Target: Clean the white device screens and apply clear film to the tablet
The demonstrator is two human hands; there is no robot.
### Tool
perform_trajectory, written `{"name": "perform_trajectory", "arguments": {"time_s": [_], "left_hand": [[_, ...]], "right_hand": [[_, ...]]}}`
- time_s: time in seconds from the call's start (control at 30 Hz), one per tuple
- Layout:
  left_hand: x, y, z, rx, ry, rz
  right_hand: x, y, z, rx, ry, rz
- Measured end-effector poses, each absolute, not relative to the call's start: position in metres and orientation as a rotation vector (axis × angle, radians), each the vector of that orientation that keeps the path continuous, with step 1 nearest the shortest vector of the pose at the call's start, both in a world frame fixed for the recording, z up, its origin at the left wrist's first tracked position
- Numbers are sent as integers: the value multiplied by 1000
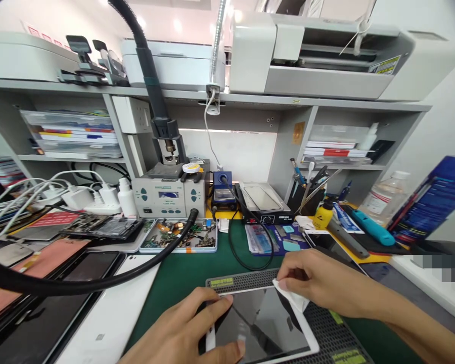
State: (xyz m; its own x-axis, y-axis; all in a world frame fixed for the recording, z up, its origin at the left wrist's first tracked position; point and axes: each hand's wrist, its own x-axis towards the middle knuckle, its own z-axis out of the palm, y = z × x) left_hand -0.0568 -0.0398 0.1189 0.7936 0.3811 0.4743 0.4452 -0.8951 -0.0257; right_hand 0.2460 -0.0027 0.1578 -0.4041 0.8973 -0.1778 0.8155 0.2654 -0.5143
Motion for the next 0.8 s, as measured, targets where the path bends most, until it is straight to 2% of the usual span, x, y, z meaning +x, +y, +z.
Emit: {"name": "perform_trajectory", "arguments": {"time_s": [0.17, 0.4, 0.53, 0.8], "left_hand": [[-53, -54, 128, -2834, -736, -627], [-38, -62, 123, -2784, -680, -712], [-4, -66, 104, -2565, -662, -831], [83, -89, 51, -2112, -1135, -966]], "right_hand": [[249, 3, 153, -1615, -2379, 884], [247, 1, 158, -1528, -2372, 875], [249, 2, 154, -1467, -2371, 859], [253, 6, 144, -1373, -2388, 829]]}}
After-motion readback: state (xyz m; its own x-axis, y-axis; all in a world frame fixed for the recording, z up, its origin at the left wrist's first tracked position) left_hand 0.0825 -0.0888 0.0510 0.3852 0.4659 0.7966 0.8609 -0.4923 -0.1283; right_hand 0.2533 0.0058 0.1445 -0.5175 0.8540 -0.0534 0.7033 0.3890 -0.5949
